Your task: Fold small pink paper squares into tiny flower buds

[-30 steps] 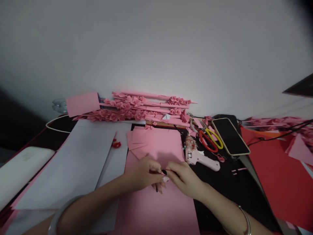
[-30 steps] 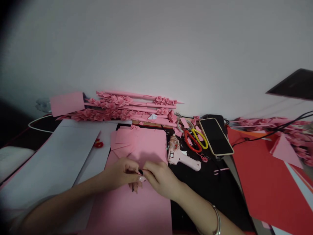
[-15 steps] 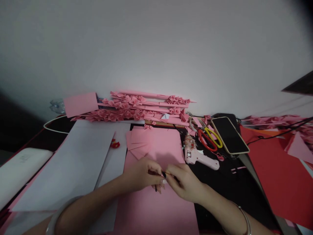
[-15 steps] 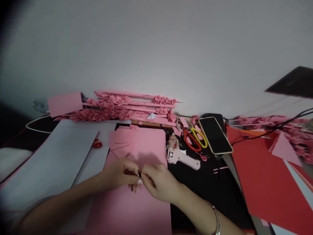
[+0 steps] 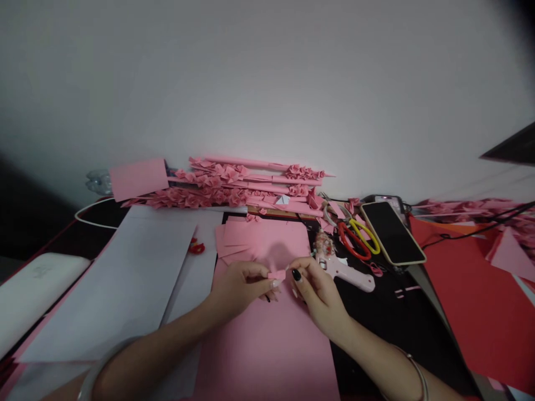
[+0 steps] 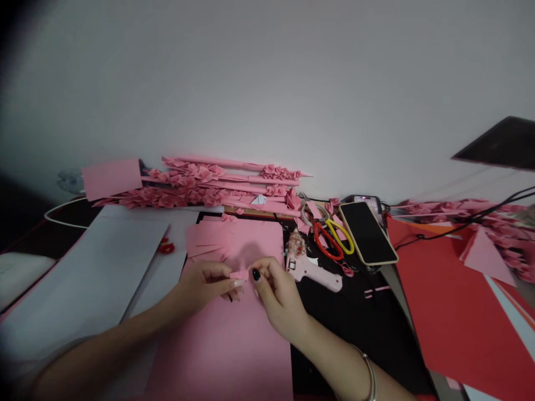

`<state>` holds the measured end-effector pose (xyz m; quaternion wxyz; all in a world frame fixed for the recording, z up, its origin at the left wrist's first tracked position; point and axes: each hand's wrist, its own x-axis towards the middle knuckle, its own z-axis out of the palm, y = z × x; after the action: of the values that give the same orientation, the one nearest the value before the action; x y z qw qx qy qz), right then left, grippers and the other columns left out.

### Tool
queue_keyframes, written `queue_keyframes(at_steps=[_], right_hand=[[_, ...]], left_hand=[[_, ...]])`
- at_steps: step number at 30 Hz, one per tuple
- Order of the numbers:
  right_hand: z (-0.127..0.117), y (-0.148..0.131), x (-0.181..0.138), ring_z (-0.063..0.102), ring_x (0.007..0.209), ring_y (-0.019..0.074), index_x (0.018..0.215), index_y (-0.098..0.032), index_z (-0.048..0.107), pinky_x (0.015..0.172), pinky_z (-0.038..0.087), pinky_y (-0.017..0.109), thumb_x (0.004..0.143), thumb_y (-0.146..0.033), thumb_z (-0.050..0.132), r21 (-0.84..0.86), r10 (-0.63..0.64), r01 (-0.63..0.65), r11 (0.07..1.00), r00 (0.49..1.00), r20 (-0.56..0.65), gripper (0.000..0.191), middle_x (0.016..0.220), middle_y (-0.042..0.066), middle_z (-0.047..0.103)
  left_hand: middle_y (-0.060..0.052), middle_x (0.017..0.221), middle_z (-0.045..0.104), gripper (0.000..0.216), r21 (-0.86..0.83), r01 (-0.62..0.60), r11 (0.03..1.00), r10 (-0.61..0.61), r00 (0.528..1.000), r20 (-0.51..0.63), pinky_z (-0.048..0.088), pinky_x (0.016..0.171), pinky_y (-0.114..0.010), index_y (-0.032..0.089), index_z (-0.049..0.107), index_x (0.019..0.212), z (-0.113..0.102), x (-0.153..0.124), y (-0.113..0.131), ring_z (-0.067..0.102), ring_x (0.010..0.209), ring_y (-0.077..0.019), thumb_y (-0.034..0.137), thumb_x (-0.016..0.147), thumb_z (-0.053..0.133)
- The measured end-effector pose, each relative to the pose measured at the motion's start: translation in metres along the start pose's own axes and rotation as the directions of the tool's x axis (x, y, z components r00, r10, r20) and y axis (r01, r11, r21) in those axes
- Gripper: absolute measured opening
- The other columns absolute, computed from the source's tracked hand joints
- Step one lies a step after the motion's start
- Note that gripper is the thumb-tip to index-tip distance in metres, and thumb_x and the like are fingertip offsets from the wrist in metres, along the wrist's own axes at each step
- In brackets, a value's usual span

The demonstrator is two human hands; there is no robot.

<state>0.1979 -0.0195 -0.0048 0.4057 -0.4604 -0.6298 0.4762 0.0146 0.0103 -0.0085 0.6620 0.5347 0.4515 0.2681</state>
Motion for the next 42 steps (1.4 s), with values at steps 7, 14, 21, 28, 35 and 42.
queue_keyframes(at_steps=[7, 14, 21, 28, 35, 42], right_hand=[[0.001, 0.0, 0.001, 0.038, 0.051, 0.0101, 0.094, -0.019, 0.049, 0.047, 0.03, 0.022, 0.095, -0.035, 0.04, 0.015, 0.01, -0.01, 1.0, 1.0, 0.006, 0.018, 0.063, -0.005, 0.041], [0.0, 0.001, 0.001, 0.038, 0.051, 0.0098, 0.096, -0.019, 0.049, 0.047, 0.03, 0.021, 0.096, -0.033, 0.04, 0.018, 0.013, -0.014, 1.0, 1.0, 0.029, 0.017, 0.063, -0.005, 0.04], [0.001, -0.003, 0.004, 0.038, 0.052, 0.0096, 0.09, -0.018, 0.049, 0.048, 0.03, 0.021, 0.091, -0.026, 0.047, -0.061, 0.041, -0.037, 0.997, 0.997, 0.068, 0.009, 0.061, -0.006, 0.041], [0.002, -0.002, 0.007, 0.04, 0.052, 0.0095, 0.087, -0.018, 0.05, 0.05, 0.031, 0.021, 0.088, -0.019, 0.049, -0.105, 0.049, -0.04, 0.994, 0.995, 0.085, 0.002, 0.06, -0.006, 0.042], [0.002, 0.003, 0.007, 0.04, 0.049, 0.0082, 0.085, -0.019, 0.05, 0.046, 0.031, 0.02, 0.09, -0.024, 0.048, 0.03, 0.092, -0.094, 0.995, 0.993, 0.072, 0.007, 0.061, -0.005, 0.046], [0.002, 0.001, 0.011, 0.034, 0.041, 0.0056, 0.081, -0.019, 0.047, 0.04, 0.026, 0.018, 0.088, -0.031, 0.053, 0.229, 0.139, -0.143, 0.963, 0.99, 0.034, 0.015, 0.055, -0.008, 0.046]], left_hand=[[-0.005, 0.062, 0.07, 0.021, 0.062, -0.038, 0.997, 0.039, 0.999, -0.019, 0.052, 0.061, -0.023, 0.013, 0.069, 0.066, 0.0, -0.001, 0.002, 0.065, 0.06, -0.0146, 0.031, 0.076, 0.065], [-0.005, 0.064, 0.07, 0.025, 0.11, -0.048, 0.993, 0.051, 0.999, -0.02, 0.051, 0.061, -0.024, 0.013, 0.068, 0.067, 0.0, -0.001, 0.002, 0.065, 0.062, -0.0156, 0.035, 0.078, 0.063], [-0.005, 0.066, 0.071, 0.02, 0.146, -0.052, 0.988, 0.054, 0.998, -0.011, 0.051, 0.061, -0.024, 0.013, 0.067, 0.068, 0.0, -0.002, 0.002, 0.066, 0.063, -0.0157, 0.03, 0.077, 0.062], [-0.003, 0.064, 0.07, 0.022, 0.332, -0.114, 0.937, 0.12, 0.993, 0.001, 0.045, 0.058, -0.021, 0.014, 0.069, 0.067, 0.001, -0.004, -0.002, 0.062, 0.061, -0.0132, 0.028, 0.08, 0.059], [-0.002, 0.067, 0.068, 0.018, 0.314, -0.169, 0.934, 0.162, 0.986, 0.049, 0.043, 0.059, -0.02, 0.013, 0.068, 0.074, 0.0, -0.005, 0.0, 0.06, 0.064, -0.0128, 0.028, 0.081, 0.059], [-0.004, 0.064, 0.067, 0.037, 0.136, -0.148, 0.98, 0.138, 0.987, 0.083, 0.05, 0.06, -0.024, 0.013, 0.064, 0.08, -0.001, -0.002, 0.002, 0.065, 0.062, -0.0147, 0.037, 0.092, 0.039]])
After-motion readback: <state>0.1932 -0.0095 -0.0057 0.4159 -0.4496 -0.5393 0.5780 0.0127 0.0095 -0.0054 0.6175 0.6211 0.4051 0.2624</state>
